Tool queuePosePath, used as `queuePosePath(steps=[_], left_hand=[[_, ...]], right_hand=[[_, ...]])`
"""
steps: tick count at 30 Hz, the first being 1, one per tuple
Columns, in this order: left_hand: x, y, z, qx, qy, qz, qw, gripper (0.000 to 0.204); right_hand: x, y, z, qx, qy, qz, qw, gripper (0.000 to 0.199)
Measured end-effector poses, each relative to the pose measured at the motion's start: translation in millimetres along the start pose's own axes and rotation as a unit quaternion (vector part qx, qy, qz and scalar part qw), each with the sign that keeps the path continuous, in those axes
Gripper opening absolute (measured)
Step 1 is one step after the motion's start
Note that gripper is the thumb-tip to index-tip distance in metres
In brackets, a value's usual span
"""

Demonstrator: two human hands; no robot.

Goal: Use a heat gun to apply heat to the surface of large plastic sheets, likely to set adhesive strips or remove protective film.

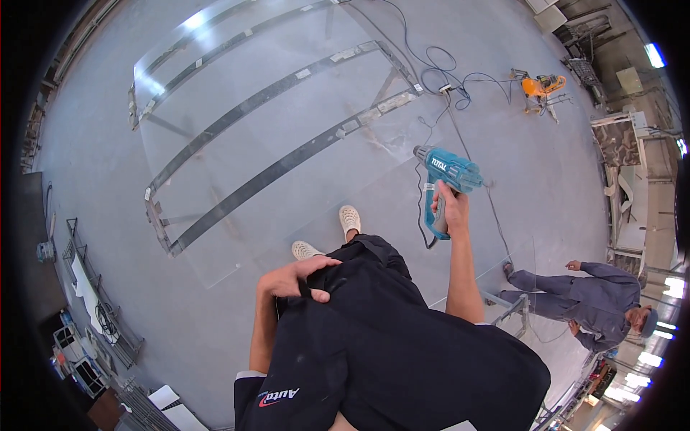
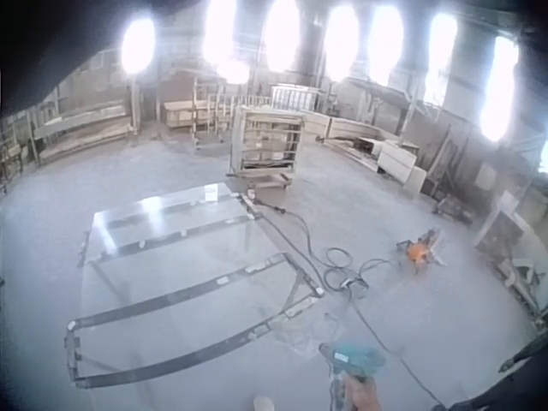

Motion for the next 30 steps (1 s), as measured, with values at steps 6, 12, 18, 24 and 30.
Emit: queuePosePath(steps=[6, 12, 18, 24, 30], left_hand=[[-12, -4, -23, 0.003, 0.008, -0.012, 1.0, 0.112], [-34, -2, -52, 0.025, -0.157, -0.006, 0.987, 0.104], [-56, 4, -63, 0.04, -0.191, -0.092, 0.976, 0.087], [-87, -5, -68, 0.127, -0.292, -0.01, 0.948, 0.05], [-105, 1, -51, 0.212, -0.304, 0.08, 0.925, 0.031]], right_hand=[[-4, 1, -3, 0.005, 0.005, -0.005, 1.0, 0.03], [-3, 1, -1, 0.004, 0.003, -0.005, 1.0, 0.028], [-6, 3, -1, -0.006, 0.0, -0.005, 1.0, 0.029], [-13, 5, -2, -0.03, 0.003, -0.014, 0.999, 0.03], [-11, 4, 2, -0.035, -0.012, -0.018, 0.999, 0.029]])
Point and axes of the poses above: each hand's wrist, its own z-axis towards the middle knuckle, its own y-axis out of the palm, x = y × z, the point moved 3 cm from there along z, towards the middle knuckle, and after that the axes turned 3 degrees about -x, right-handed, at the moved point
